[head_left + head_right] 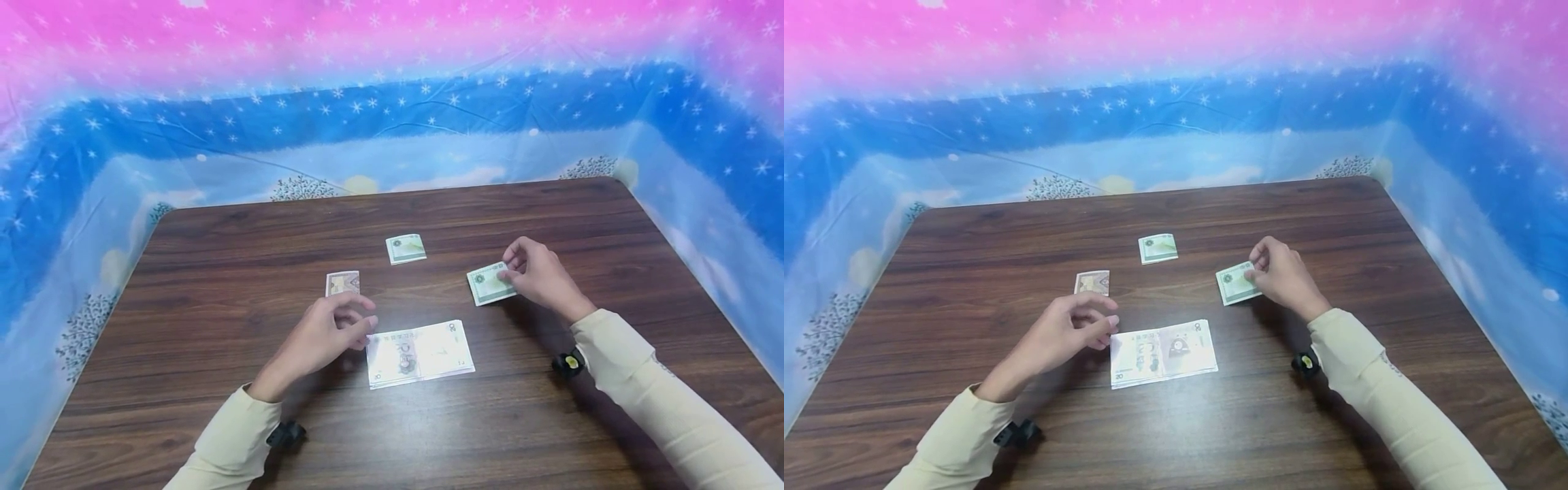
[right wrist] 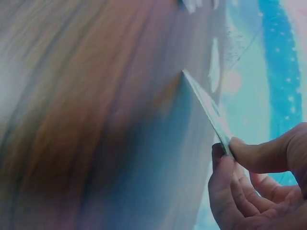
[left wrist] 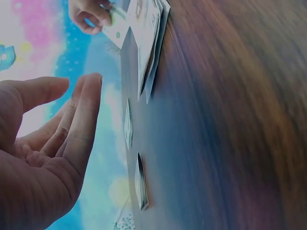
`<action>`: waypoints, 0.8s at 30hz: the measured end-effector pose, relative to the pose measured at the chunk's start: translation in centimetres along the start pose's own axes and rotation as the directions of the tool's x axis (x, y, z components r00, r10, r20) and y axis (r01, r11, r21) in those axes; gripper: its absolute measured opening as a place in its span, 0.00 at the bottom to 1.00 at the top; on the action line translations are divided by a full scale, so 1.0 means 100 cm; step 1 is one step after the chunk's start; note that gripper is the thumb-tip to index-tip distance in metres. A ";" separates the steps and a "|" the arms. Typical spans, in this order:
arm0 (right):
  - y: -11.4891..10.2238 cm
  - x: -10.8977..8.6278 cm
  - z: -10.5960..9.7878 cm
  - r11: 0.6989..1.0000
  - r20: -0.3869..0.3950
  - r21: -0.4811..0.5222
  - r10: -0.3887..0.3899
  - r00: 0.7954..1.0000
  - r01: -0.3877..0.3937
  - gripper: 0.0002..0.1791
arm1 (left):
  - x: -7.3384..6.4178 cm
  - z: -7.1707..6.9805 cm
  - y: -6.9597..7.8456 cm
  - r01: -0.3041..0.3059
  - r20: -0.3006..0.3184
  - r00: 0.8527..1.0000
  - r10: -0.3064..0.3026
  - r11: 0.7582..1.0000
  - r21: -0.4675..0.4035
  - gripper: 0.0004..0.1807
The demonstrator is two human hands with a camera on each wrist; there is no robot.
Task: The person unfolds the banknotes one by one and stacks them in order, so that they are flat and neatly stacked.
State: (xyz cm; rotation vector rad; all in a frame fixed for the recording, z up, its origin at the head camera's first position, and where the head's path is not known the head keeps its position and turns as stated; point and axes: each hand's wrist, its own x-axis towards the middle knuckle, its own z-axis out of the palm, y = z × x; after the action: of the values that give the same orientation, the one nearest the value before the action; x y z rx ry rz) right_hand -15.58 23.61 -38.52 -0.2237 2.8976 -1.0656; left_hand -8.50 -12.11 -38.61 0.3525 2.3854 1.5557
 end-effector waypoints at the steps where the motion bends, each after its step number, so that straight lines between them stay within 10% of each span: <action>1: -0.003 0.000 -0.001 1.000 -0.006 0.016 0.000 1.000 0.000 0.11 | 0.001 0.001 0.000 -0.010 -0.012 1.000 0.010 1.000 -0.002 0.15; 14: -0.043 -0.010 0.021 0.941 0.048 0.338 -0.041 0.998 0.022 0.13 | 0.009 0.025 0.011 0.030 -0.018 0.999 -0.036 0.971 -0.236 0.25; 24: -0.070 -0.019 0.049 0.839 0.139 0.544 -0.049 0.989 -0.035 0.15 | 0.016 0.036 0.015 0.158 0.025 0.986 -0.166 0.871 -0.465 0.26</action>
State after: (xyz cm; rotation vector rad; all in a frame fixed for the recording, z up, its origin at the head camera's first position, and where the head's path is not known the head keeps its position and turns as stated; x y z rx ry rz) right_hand -12.42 15.50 -37.71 -0.2687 2.3357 -1.7325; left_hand -8.67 -7.92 -38.76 0.0337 1.8994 1.9766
